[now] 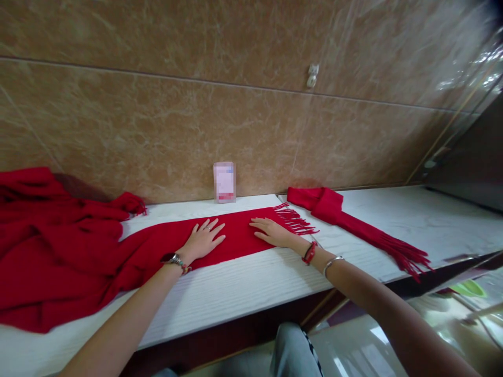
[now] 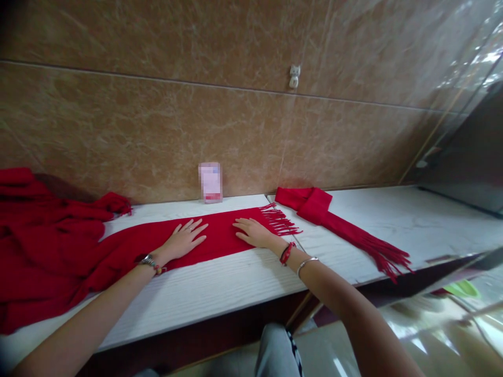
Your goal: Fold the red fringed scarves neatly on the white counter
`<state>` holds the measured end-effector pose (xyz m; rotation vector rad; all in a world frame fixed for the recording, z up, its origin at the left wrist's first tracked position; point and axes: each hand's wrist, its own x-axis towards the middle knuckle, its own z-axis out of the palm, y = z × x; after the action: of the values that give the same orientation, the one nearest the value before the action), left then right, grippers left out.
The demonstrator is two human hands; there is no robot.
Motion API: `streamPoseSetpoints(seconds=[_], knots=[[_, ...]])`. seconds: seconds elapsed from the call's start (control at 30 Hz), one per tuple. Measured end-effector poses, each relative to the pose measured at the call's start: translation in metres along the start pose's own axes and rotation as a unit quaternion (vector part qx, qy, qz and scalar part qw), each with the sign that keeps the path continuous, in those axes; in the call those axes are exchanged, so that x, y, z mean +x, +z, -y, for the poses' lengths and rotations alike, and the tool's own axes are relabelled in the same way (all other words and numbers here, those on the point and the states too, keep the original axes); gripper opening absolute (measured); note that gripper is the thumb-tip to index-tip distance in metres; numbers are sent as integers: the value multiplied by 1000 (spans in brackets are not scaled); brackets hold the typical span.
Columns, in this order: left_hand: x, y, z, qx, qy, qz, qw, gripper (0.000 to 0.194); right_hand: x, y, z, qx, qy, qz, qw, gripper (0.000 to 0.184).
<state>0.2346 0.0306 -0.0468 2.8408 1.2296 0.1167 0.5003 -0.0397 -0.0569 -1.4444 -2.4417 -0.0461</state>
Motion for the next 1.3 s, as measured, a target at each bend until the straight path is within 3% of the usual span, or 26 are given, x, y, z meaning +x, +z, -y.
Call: streamPoseSetpoints(seconds=[0.17, 0.33, 0.53, 0.77, 1.03, 1.3], knots=[[-15, -19, -6, 16, 112, -55, 992, 45, -2, 1, 1, 22, -15, -33, 999, 38], [-31, -44, -18, 26, 176, 21, 984, 38, -5, -16, 2, 66, -56, -19, 996, 37], [-41, -52, -22, 25, 185, 57, 981, 33, -11, -37, -1, 114, -54, -46, 991, 37], [-47, -60, -24, 10, 155, 94, 983, 49, -8, -27, 8, 126, -93, 33, 987, 40], [-50, -53, -19, 30, 151, 84, 984, 65, -17, -28, 9, 83, -102, 53, 990, 47], [-44, -53, -23, 19, 164, 48, 985, 32, -32, -36, 2, 45, -121, -4, 992, 38]])
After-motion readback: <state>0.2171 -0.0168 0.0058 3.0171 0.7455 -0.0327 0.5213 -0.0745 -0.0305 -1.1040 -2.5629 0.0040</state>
